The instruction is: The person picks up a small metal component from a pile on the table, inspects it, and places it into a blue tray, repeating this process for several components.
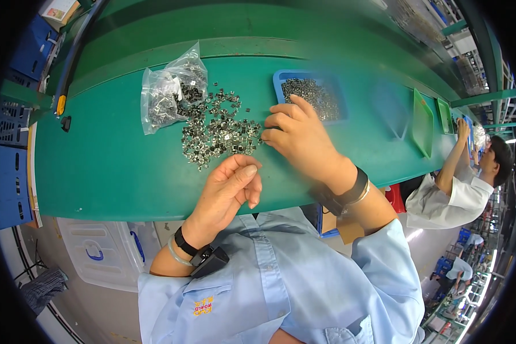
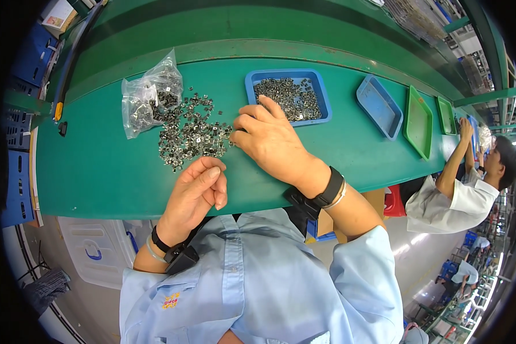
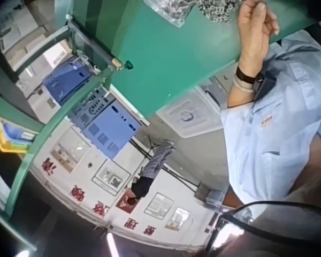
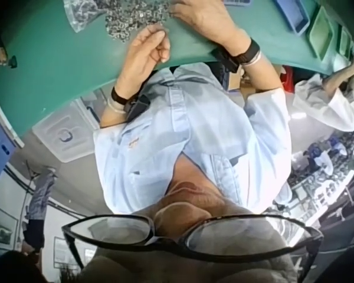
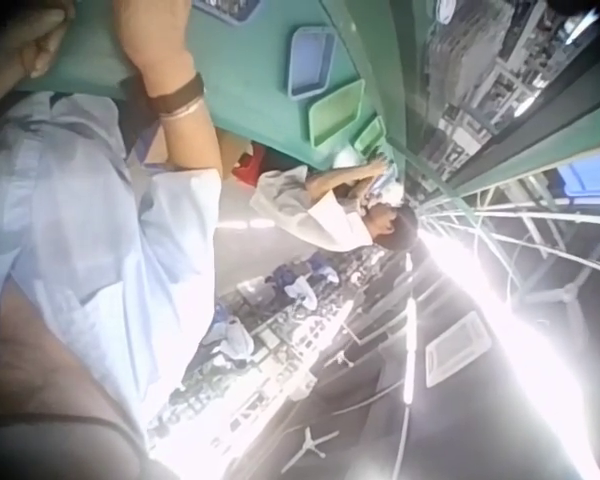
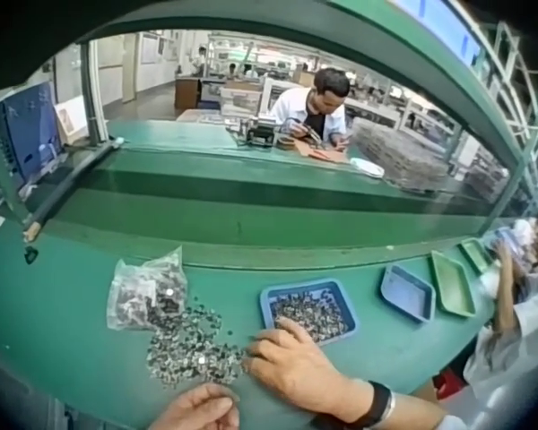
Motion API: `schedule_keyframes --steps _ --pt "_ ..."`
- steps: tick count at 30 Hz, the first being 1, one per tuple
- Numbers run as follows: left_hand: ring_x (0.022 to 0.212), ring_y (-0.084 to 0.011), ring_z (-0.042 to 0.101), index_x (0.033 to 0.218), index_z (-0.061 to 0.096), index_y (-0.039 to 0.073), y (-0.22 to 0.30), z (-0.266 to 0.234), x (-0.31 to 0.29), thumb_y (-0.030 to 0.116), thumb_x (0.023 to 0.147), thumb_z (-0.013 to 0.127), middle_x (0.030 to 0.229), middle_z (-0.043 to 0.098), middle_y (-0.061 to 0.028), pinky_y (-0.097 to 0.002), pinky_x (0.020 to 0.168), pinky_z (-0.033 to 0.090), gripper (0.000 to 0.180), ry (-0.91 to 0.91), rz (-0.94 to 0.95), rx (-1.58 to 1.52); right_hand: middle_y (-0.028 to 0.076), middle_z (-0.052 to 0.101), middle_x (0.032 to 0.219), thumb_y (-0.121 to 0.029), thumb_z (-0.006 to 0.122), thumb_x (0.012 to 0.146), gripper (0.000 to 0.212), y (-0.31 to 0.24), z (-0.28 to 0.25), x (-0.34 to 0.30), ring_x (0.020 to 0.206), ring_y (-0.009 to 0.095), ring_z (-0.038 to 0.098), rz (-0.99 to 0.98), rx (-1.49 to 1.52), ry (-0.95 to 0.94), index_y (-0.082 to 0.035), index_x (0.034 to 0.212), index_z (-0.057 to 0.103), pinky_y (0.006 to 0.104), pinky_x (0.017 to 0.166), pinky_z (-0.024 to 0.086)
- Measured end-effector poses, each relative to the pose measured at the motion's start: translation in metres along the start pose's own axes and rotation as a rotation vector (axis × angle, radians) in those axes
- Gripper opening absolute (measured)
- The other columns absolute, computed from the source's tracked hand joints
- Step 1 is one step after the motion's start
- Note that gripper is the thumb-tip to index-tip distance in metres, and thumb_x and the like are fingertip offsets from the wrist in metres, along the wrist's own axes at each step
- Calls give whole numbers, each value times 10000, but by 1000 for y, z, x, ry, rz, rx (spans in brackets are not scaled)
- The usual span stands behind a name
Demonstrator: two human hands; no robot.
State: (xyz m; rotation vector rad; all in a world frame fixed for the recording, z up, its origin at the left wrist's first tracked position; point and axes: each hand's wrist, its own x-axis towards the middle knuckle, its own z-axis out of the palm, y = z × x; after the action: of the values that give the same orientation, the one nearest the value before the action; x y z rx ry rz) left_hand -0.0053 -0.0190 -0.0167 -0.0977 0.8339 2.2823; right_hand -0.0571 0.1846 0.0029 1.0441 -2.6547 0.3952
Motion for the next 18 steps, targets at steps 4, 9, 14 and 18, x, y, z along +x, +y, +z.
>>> schedule_keyframes --steps 4,9,14,18 --pt "575 -117 523 1035 515 24 2 13 2 172 965 506 735 566 -56 -252 514 433 163 143 81 264 24 583 940 -114 739 677 214 -12 -15 -9 1051 232 531 48 161 101 -118 873 654 474 984 370" --pt "579 -111 535 1037 513 20 0 23 7 178 964 513 757 579 -59 -245 500 435 174 109 76 373 33 593 913 -94 774 641 262 -32 -32 -19 974 243 566 88 235 173 -103 868 644 465 935 397" --pt "560 -111 534 1008 525 23 -5 23 8 216 973 501 718 579 -61 -235 479 417 197 38 -3 213 31 602 903 -93 769 648 259 -37 -32 -31 930 240 579 94 247 241 -100 873 641 463 921 413" --pt "545 -108 527 983 536 28 -8 26 7 241 978 489 681 575 -58 -227 471 404 218 34 -7 199 29 609 893 -82 765 651 253 -44 -31 -38 886 234 589 164 295 286 -93 869 638 456 904 428"
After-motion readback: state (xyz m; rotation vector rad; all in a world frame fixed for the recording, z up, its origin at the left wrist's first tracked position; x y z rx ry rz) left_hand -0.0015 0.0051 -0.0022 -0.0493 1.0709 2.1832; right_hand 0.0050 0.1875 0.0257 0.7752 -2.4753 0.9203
